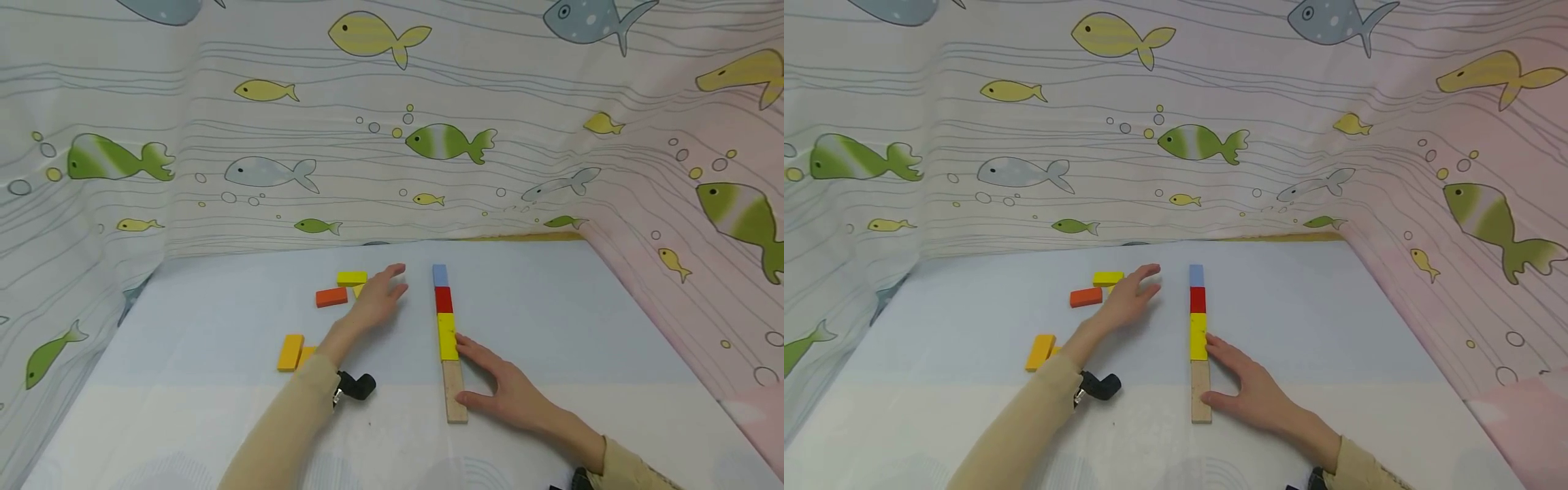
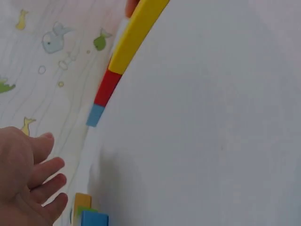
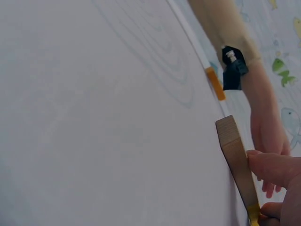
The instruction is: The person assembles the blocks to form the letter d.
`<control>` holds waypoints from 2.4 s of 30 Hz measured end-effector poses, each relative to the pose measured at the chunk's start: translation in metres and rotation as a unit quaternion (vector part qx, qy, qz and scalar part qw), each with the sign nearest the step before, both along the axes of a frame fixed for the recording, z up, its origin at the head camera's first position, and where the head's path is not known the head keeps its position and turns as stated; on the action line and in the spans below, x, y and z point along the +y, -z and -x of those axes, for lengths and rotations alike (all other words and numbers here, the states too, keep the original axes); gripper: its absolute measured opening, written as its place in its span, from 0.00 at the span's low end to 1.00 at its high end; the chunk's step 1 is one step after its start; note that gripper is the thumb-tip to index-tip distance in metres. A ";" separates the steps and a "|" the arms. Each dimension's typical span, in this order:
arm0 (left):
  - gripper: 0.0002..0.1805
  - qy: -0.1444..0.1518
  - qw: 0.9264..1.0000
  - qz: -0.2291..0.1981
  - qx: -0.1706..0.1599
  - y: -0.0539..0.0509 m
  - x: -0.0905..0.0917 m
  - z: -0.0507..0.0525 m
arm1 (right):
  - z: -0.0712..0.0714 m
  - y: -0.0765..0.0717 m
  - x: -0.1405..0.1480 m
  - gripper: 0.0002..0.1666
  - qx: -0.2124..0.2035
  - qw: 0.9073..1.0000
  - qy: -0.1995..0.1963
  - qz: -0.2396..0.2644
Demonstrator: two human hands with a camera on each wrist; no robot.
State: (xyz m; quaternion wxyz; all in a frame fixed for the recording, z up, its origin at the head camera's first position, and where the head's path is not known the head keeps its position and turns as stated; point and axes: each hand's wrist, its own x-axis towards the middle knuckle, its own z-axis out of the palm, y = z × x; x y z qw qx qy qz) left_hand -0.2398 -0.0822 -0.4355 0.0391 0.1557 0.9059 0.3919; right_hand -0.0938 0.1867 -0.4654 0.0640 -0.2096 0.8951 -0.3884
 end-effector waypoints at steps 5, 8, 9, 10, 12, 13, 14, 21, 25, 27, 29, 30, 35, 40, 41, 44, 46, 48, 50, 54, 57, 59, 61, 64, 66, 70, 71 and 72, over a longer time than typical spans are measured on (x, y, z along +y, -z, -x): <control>0.27 -0.007 1.000 -0.007 -0.002 -0.002 -0.019 -0.006 | 0.000 0.000 0.000 0.48 0.002 1.000 0.001 0.000; 0.27 -0.011 1.000 -0.003 -0.004 -0.004 -0.032 -0.011 | 0.000 0.000 0.001 0.48 0.002 1.000 -0.001 0.001; 0.27 -0.012 1.000 -0.004 -0.006 -0.005 -0.036 -0.014 | 0.000 0.000 0.001 0.48 0.002 1.000 -0.002 0.001; 0.28 -0.013 1.000 -0.006 -0.008 -0.007 -0.040 -0.016 | 0.000 0.000 0.001 0.48 0.002 1.000 -0.002 0.001; 0.28 -0.015 1.000 -0.010 -0.010 -0.010 -0.049 -0.021 | -0.001 -0.001 0.000 0.48 0.003 1.000 -0.003 0.001; 0.28 -0.017 1.000 -0.014 -0.010 -0.011 -0.054 -0.023 | -0.001 -0.001 0.001 0.48 0.004 1.000 -0.003 0.002; 0.28 -0.019 1.000 -0.017 -0.011 -0.013 -0.058 -0.025 | -0.001 -0.001 0.000 0.48 0.006 1.000 -0.003 0.002; 0.28 -0.039 0.999 0.001 -0.002 -0.014 -0.091 -0.034 | -0.001 0.000 0.001 0.47 0.011 1.000 -0.003 0.001; 0.30 -0.058 0.998 0.004 -0.020 -0.016 -0.107 -0.040 | 0.000 0.000 0.001 0.47 0.015 1.000 -0.005 0.005; 0.31 -0.063 0.998 0.014 -0.023 -0.015 -0.114 -0.044 | 0.000 0.000 0.001 0.47 0.019 1.000 -0.006 0.005; 0.32 -0.068 0.997 0.022 -0.026 -0.015 -0.120 -0.047 | 0.000 0.000 0.001 0.47 0.022 1.000 -0.007 0.004; 0.32 -0.069 0.997 0.026 -0.026 -0.014 -0.123 -0.049 | 0.000 0.000 0.001 0.47 0.022 1.000 -0.007 0.004; 0.33 -0.079 0.996 0.031 -0.022 -0.010 -0.139 -0.058 | -0.001 0.000 0.001 0.48 0.019 1.000 -0.006 0.003; 0.34 -0.079 0.996 0.034 -0.023 -0.007 -0.153 -0.071 | -0.001 0.000 0.000 0.47 0.013 1.000 -0.003 0.003; 0.35 -0.077 0.996 0.036 -0.024 -0.008 -0.156 -0.074 | -0.001 0.000 0.000 0.47 0.012 1.000 -0.002 0.004; 0.35 -0.072 0.996 0.048 -0.024 -0.008 -0.163 -0.084 | -0.001 0.001 0.000 0.47 0.013 1.000 -0.002 0.005; 0.36 -0.068 0.996 0.052 -0.023 -0.008 -0.169 -0.092 | -0.002 0.002 0.000 0.47 0.016 1.000 -0.001 0.004; 0.37 -0.058 0.997 0.057 -0.019 -0.007 -0.174 -0.100 | -0.002 0.003 0.001 0.47 0.020 1.000 -0.002 0.004; 0.37 -0.049 0.997 0.060 -0.017 -0.006 -0.179 -0.107 | -0.002 0.003 0.001 0.47 0.021 1.000 -0.001 0.006; 0.37 -0.031 0.998 0.056 -0.003 -0.003 -0.188 -0.118 | -0.001 0.002 0.001 0.47 0.018 1.000 -0.003 0.008; 0.38 -0.022 0.998 0.057 0.003 -0.002 -0.192 -0.122 | -0.001 0.002 0.001 0.47 0.014 1.000 -0.003 0.006; 0.38 -0.017 0.998 0.060 0.002 -0.003 -0.194 -0.124 | -0.001 0.002 0.001 0.47 0.013 1.000 -0.003 0.005; 0.39 -0.017 0.998 0.064 0.000 -0.003 -0.195 -0.126 | -0.001 0.001 0.001 0.47 0.016 1.000 -0.003 0.005; 0.39 -0.019 0.997 0.069 0.000 -0.004 -0.198 -0.131 | -0.002 0.001 0.001 0.47 0.019 1.000 -0.002 0.005; 0.39 -0.021 0.997 0.071 0.001 -0.005 -0.200 -0.134 | -0.002 0.001 0.000 0.47 0.018 1.000 -0.001 0.003; 0.40 -0.029 0.997 0.077 -0.002 -0.009 -0.202 -0.140 | -0.002 0.000 0.000 0.47 0.013 1.000 -0.001 0.003; 0.40 -0.032 0.996 0.080 0.001 -0.009 -0.203 -0.142 | -0.002 -0.001 0.000 0.47 0.012 1.000 -0.001 0.003; 0.39 -0.034 0.996 0.081 0.002 -0.009 -0.204 -0.144 | -0.002 -0.001 0.000 0.47 0.012 1.000 -0.001 0.004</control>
